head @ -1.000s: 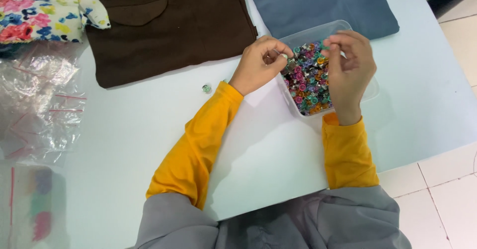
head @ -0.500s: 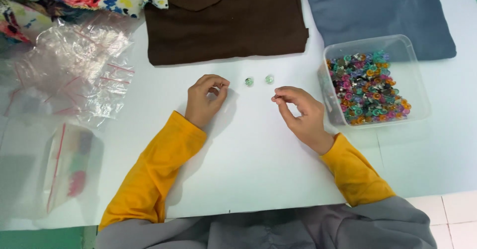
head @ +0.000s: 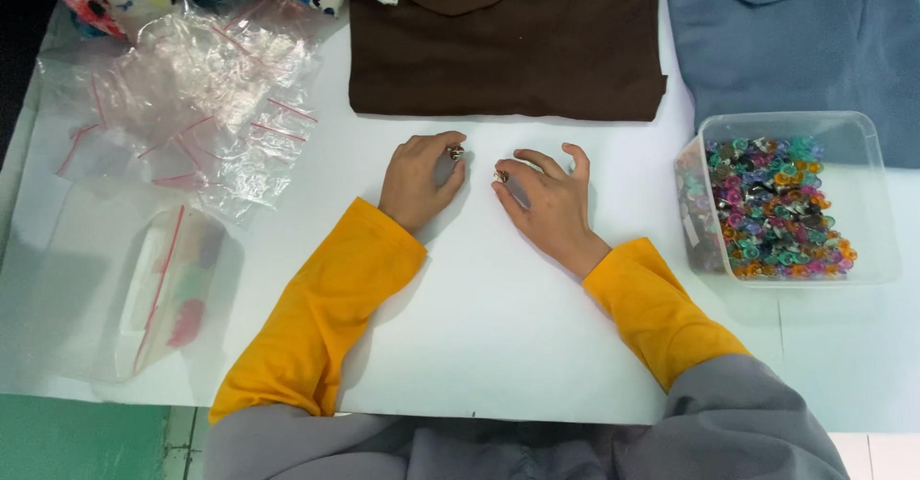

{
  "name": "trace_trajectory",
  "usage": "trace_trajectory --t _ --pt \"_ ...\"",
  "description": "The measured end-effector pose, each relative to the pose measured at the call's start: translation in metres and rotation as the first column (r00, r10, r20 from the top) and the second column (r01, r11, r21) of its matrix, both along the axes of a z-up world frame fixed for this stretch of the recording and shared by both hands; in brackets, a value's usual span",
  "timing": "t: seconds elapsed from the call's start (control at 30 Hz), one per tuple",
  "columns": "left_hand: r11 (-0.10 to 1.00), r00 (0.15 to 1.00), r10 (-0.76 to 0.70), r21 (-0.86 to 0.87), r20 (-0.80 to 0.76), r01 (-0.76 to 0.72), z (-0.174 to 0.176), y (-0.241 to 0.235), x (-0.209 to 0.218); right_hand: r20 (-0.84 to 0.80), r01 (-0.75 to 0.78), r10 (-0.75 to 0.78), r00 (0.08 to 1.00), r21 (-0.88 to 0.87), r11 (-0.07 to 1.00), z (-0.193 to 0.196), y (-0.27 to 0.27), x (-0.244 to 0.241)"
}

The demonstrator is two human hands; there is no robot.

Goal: Sorting small decorative buttons from a container and placing them into small plastic bags

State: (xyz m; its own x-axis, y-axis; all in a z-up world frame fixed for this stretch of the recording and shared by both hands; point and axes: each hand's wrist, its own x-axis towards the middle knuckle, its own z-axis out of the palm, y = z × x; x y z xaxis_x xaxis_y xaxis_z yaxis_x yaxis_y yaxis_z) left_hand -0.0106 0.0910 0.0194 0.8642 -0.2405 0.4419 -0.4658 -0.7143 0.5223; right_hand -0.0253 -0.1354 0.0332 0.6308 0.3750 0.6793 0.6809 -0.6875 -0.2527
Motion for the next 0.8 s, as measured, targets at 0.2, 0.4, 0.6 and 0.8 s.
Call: trace_trajectory --t 0.2,0.4,0.6,0.8 --pt "0.999 1.0 0.014 0.039 0.009 -0.014 -0.005 0.001 -0.005 -0.029 0.031 -0.034 0.999 -0.069 0.997 -0.003 0.006 0.012" --pt "0.997 1.0 0.0 0.079 0.012 -0.001 -0.007 0.007 -0.007 -0.031 0.047 -0.052 0.998 -0.129 0.991 0.002 0.011 0.012" --pt "0.997 1.0 0.001 0.082 0.022 -0.003 -0.013 0.008 -0.007 -0.041 0.052 -0.057 0.998 -0.109 0.993 -0.001 0.01 0.013" --pt "0.998 1.0 -0.006 0.064 -0.014 0.007 -0.009 0.009 -0.008 -0.083 0.04 -0.047 0.995 -0.081 0.996 0.002 0.009 0.013"
